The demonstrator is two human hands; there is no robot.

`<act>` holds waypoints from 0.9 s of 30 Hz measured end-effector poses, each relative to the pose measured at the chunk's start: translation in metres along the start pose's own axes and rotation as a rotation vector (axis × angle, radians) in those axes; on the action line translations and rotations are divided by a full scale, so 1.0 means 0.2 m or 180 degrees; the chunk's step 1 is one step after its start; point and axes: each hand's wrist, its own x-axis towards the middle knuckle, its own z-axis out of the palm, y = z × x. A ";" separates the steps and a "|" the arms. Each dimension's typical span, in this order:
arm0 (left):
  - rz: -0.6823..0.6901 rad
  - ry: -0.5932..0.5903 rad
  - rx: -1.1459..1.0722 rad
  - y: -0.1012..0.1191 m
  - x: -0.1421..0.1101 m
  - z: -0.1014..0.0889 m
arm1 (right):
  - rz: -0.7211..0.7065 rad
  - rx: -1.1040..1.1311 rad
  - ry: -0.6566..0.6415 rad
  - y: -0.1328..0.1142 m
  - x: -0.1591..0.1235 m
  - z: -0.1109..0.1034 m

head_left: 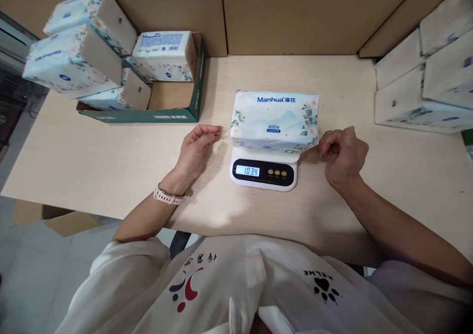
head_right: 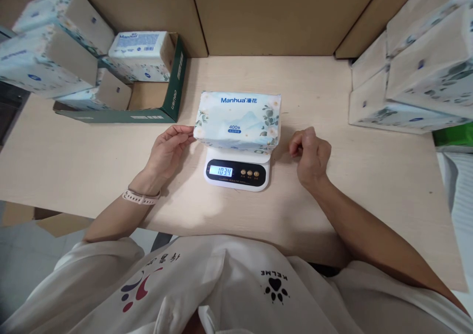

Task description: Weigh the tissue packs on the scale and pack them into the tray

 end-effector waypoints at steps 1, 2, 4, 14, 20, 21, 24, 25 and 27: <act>0.0001 0.0001 -0.0001 0.00 0.00 0.00 | -0.0007 0.0013 -0.0007 0.00 0.00 0.00; 0.0000 0.0004 -0.0004 0.00 0.00 0.00 | -0.0006 0.0011 -0.0009 0.00 0.00 0.00; -0.0001 0.0010 -0.0008 0.00 0.00 0.00 | 0.0020 -0.0024 -0.0011 0.00 0.00 0.00; 0.0015 -0.0009 -0.0006 -0.01 0.00 0.00 | 0.0064 -0.0097 0.0006 0.00 0.00 0.00; 0.0017 0.0015 -0.0004 -0.01 0.00 0.00 | -0.0004 -0.0001 -0.0044 0.01 0.00 -0.01; 0.0011 0.0021 -0.0013 -0.01 0.00 0.00 | -0.0016 -0.0023 -0.0051 0.02 0.00 -0.01; -0.0009 0.0026 -0.0072 0.00 0.00 0.01 | -0.0054 -0.0060 -0.0032 0.02 0.01 -0.01; -0.0015 0.0029 -0.0091 0.00 0.00 0.01 | -0.0059 -0.0055 -0.0027 0.02 0.01 -0.01; -0.0024 0.0043 -0.0099 0.01 -0.01 0.01 | -0.0058 -0.0047 -0.0023 0.03 0.01 -0.01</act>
